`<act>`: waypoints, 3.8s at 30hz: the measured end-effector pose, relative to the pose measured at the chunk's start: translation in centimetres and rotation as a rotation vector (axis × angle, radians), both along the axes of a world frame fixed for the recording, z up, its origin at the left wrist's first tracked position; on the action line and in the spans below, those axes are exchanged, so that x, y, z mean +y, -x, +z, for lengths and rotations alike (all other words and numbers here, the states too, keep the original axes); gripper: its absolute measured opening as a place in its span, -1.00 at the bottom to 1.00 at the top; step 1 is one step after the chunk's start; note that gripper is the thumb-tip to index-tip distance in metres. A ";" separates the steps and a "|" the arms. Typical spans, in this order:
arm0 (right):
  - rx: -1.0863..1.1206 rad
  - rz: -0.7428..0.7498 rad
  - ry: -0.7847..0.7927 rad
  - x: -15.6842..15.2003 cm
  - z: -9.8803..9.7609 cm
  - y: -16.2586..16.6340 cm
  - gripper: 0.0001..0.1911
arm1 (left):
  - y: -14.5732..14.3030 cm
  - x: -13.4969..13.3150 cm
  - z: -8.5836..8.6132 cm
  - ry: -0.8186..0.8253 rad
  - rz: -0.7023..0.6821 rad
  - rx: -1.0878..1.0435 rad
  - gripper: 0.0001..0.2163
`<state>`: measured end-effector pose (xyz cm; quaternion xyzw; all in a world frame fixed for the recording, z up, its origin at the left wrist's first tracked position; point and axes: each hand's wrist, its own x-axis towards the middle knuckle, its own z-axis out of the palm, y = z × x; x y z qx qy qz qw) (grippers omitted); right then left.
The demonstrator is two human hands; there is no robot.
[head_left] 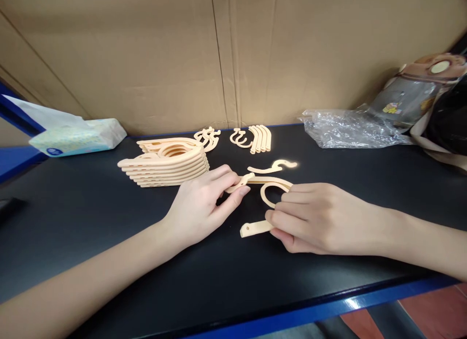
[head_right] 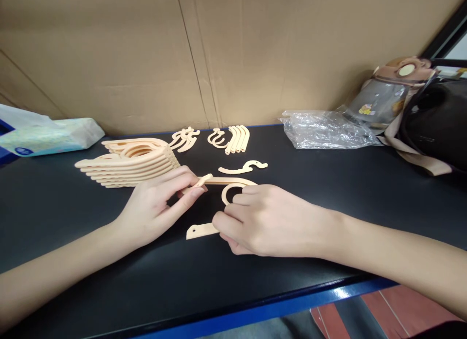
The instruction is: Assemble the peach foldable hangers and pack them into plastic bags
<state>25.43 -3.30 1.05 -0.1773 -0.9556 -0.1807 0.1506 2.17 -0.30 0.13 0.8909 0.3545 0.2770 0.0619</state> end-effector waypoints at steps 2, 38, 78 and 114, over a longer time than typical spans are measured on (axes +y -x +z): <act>-0.015 -0.008 -0.040 -0.1 0.0 -0.1 -0.84 | 0.0 0.0 0.0 0.006 -0.005 0.000 -0.75; 0.025 -0.283 0.253 2.1 -0.7 -0.6 -0.86 | -0.1 -0.1 -0.1 0.154 -0.035 0.146 -0.83; 0.147 -0.154 0.230 1.6 -0.8 -0.2 -0.76 | 0.2 -0.5 -0.4 -0.099 -0.122 0.447 -0.72; 0.091 -0.120 0.193 1.8 -0.9 -0.6 -0.65 | -0.1 -0.5 0.4 -0.155 -0.179 0.565 -0.64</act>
